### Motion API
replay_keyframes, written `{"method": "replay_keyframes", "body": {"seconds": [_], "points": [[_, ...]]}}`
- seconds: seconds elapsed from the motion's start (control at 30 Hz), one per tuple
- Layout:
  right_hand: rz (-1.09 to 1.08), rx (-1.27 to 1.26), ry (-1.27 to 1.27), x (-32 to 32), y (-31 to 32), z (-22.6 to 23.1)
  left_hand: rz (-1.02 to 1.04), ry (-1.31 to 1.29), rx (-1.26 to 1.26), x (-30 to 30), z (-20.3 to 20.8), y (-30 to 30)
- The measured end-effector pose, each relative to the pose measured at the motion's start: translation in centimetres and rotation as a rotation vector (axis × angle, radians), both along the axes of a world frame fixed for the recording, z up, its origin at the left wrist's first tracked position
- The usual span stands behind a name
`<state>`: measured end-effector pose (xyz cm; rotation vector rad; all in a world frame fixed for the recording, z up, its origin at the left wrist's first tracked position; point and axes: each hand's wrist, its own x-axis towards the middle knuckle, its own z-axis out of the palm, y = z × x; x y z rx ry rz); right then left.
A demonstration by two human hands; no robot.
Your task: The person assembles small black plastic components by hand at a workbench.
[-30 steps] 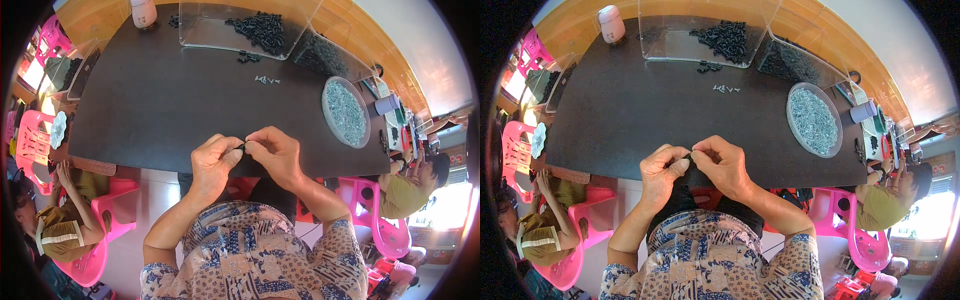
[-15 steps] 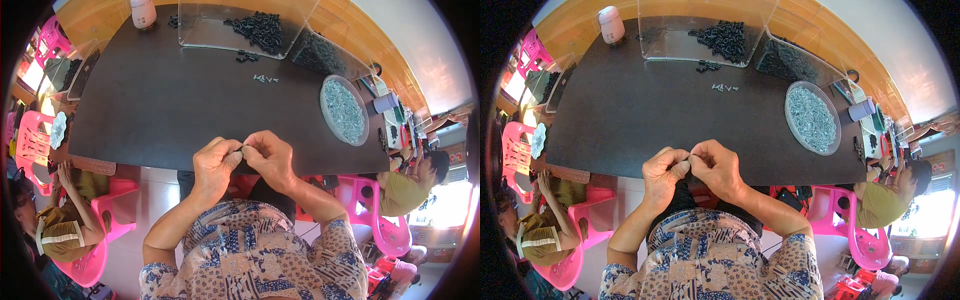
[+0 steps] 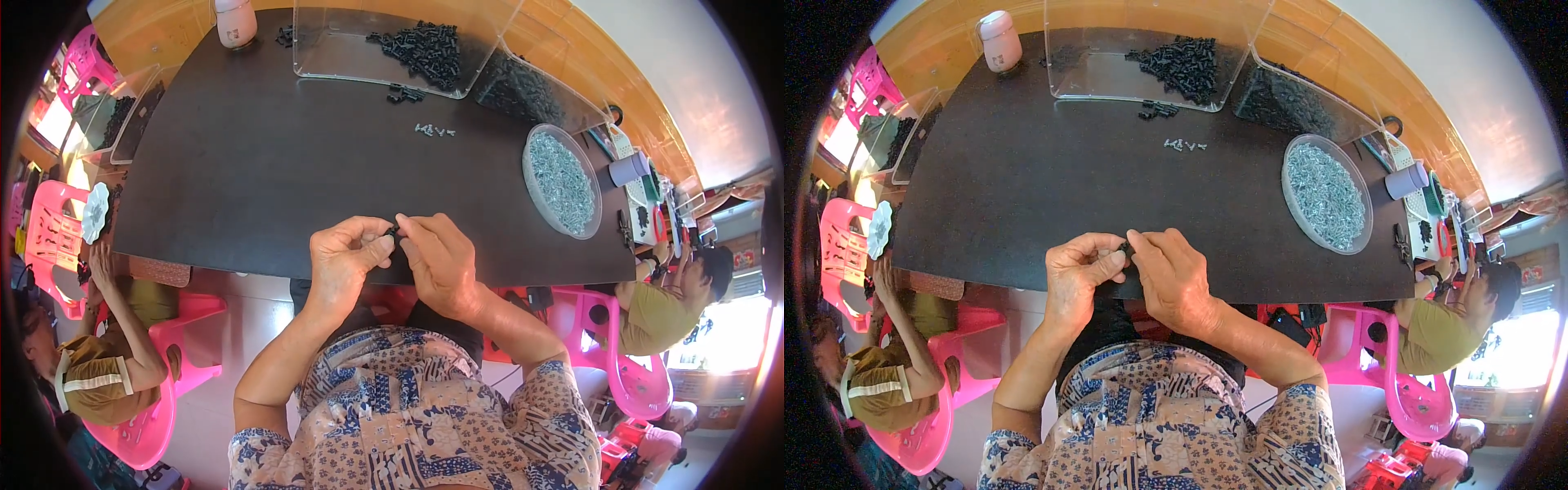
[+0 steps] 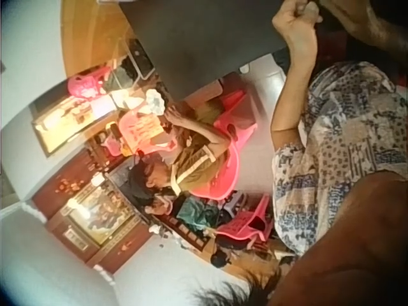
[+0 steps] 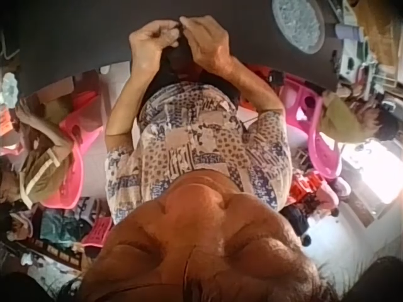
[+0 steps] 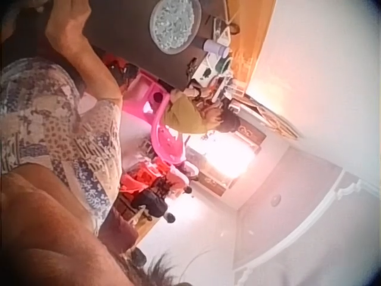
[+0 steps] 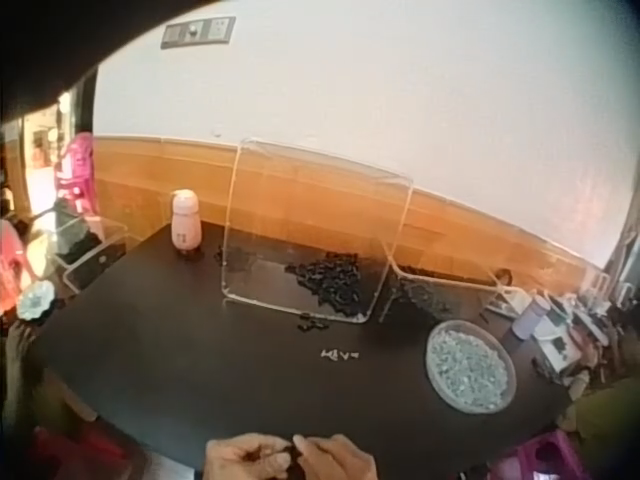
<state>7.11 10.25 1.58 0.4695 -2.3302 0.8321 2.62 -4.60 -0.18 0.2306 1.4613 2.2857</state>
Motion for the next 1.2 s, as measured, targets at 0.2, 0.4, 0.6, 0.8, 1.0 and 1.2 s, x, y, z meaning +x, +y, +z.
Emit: {"method": "replay_keyframes", "body": {"seconds": [0.2,0.4,0.6,0.8,1.0,1.2], "points": [[-0.022,0.032,0.011,0.3,-0.2,0.0,-0.021,-0.029,-0.051,0.0,0.8,0.0],[0.013,0.032,-0.032,0.4,0.0,0.6,-0.004,-0.005,-0.071,0.0,1.5,0.1],[-0.001,0.079,-0.024,-0.1,-0.2,1.4,0.031,-0.045,-0.023,0.0,1.8,0.5],[0.015,0.236,0.097,-0.8,0.0,1.4,0.061,-0.024,-0.011,0.1,1.6,0.8],[0.010,0.208,0.177,-1.1,0.3,0.5,-0.023,-0.046,0.078,0.1,1.9,0.5],[0.062,0.133,0.145,-1.1,0.4,0.0,-0.120,-0.102,0.061,-0.1,1.1,-0.8]]}}
